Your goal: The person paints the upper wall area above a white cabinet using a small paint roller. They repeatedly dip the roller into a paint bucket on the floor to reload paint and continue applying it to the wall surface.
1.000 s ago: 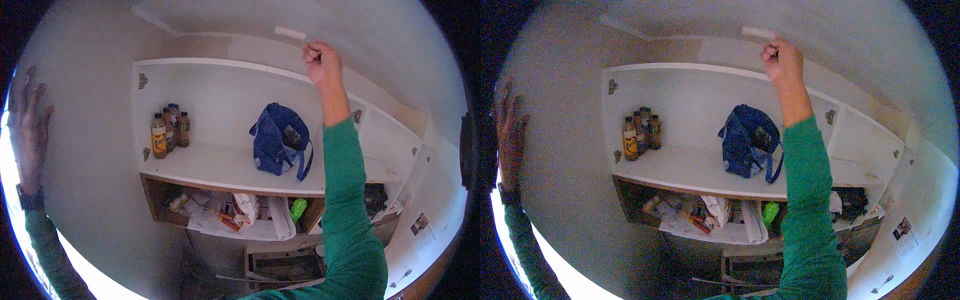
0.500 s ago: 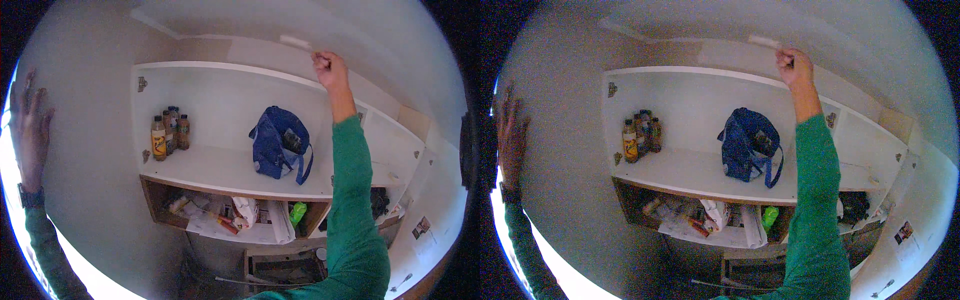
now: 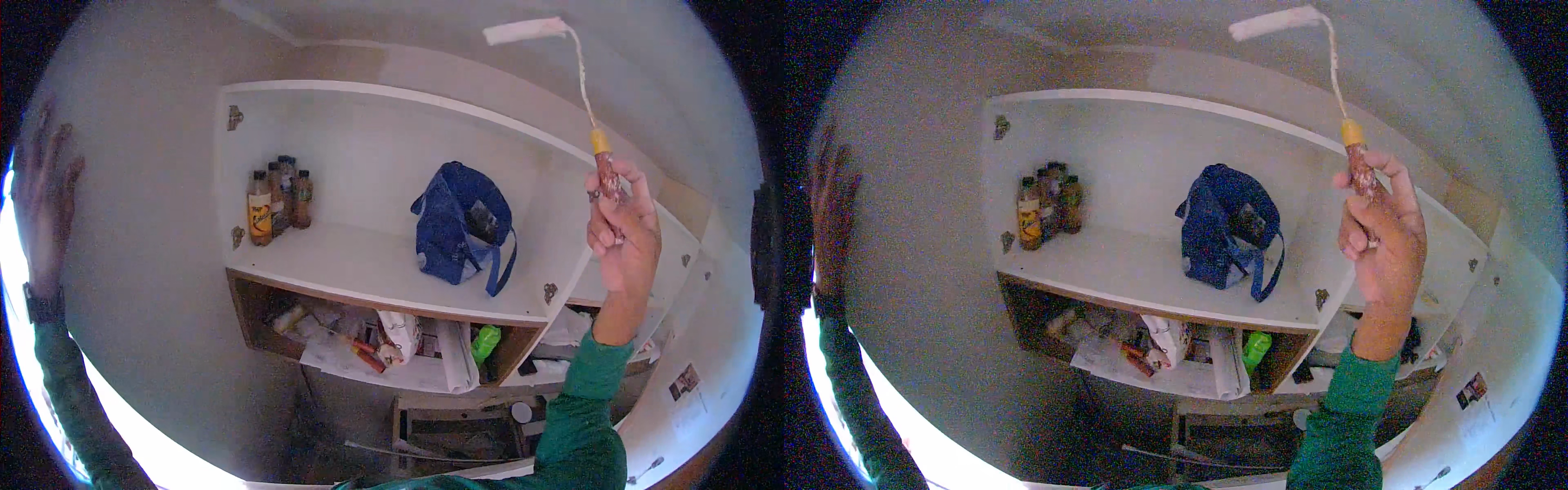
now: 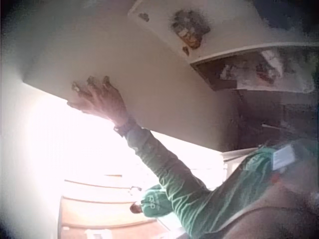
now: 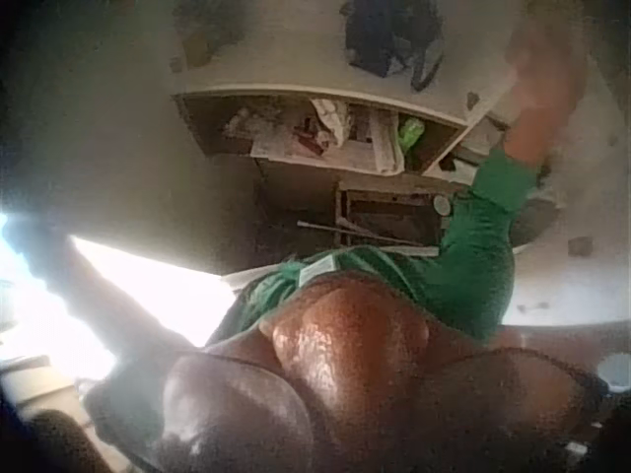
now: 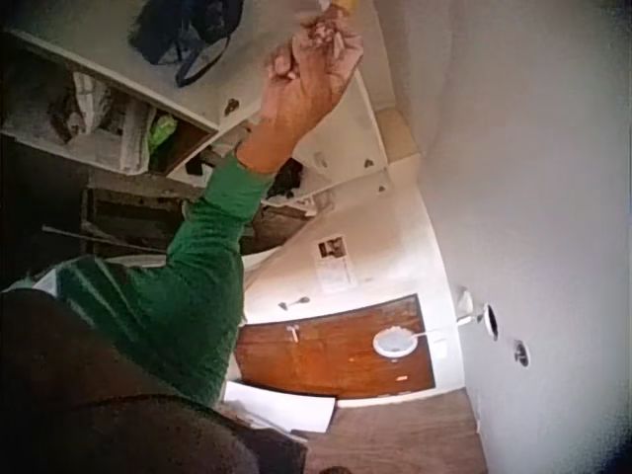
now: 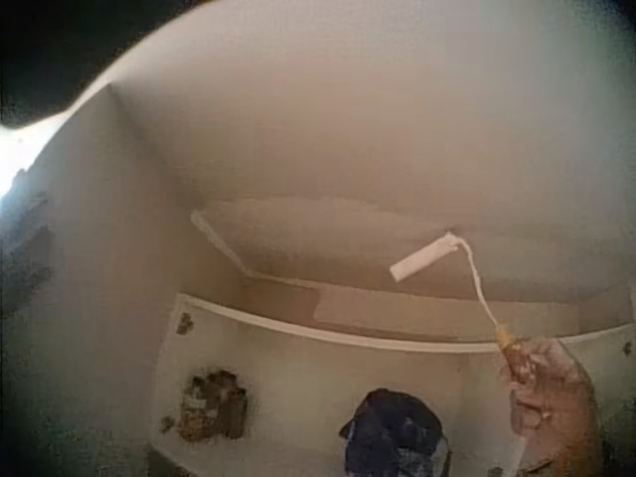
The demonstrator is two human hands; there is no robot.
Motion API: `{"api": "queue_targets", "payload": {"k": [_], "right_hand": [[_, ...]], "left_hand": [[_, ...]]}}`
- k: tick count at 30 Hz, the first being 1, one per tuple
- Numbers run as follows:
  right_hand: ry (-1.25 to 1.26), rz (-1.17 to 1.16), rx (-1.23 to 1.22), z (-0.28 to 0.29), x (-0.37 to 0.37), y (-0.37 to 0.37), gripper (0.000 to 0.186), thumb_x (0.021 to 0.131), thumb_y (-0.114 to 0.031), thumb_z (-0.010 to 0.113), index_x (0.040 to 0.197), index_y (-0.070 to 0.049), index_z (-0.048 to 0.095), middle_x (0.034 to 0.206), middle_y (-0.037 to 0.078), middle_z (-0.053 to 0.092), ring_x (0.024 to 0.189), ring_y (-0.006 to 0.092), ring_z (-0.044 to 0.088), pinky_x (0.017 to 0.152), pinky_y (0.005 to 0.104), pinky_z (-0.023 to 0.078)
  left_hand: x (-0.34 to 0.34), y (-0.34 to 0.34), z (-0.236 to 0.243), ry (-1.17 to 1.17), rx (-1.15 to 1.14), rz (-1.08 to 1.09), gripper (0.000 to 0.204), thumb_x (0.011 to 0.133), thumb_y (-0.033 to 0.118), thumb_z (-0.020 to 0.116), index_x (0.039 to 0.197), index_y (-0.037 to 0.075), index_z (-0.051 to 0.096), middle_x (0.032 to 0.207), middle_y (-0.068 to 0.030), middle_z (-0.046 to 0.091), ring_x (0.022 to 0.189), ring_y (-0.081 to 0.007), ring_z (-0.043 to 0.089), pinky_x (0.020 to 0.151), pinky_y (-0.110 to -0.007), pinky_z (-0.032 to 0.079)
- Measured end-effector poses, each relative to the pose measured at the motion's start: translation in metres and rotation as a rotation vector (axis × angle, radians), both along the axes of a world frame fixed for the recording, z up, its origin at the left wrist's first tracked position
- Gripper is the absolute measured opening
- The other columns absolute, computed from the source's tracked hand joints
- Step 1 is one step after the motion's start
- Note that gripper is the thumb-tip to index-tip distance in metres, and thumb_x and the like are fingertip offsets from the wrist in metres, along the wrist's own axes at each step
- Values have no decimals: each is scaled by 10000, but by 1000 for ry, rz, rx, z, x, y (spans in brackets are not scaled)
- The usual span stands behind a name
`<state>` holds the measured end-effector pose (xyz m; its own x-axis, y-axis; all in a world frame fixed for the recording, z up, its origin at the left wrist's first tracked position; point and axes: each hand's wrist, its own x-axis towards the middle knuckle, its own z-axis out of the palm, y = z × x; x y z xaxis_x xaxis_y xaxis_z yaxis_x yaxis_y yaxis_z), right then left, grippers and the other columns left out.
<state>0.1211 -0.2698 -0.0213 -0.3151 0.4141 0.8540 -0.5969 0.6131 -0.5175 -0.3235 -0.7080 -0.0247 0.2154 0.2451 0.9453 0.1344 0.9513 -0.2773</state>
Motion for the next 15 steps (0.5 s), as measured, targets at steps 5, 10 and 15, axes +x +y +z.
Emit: {"api": "queue_targets", "payload": {"k": [5, 10, 15], "right_hand": [[-230, -481, 277, 23, -29, -1, 290, 898, -131, 584, 1178, -64, 550, 984, 74, 595, 605, 30, 466, 510, 167, 397], [-191, -811, 871, 66, -94, 14, 334, 891, -145, 588, 1219, -100, 547, 1063, 77, 628, 944, 187, 611, 819, 304, 480], [-296, -962, 1183, 117, -189, 48, 367, 911, -184, 543, 1275, -137, 526, 1162, 133, 616, 1031, 291, 620, 886, 353, 487]], "left_hand": [[11, 4, 0, -33, 5, 39, 440, 799, 108, 672, 1229, 122, 582, 1451, -38, 415, 1319, -276, 394, 1082, -397, 362], [22, 9, -4, -35, 73, 84, 446, 787, 96, 679, 1220, 105, 576, 1429, -47, 437, 1283, -280, 432, 1049, -385, 400], [20, 4, -1, -12, 16, 47, 454, 800, 96, 664, 1242, 115, 561, 1424, -53, 441, 1260, -286, 464, 1023, -372, 423]]}}
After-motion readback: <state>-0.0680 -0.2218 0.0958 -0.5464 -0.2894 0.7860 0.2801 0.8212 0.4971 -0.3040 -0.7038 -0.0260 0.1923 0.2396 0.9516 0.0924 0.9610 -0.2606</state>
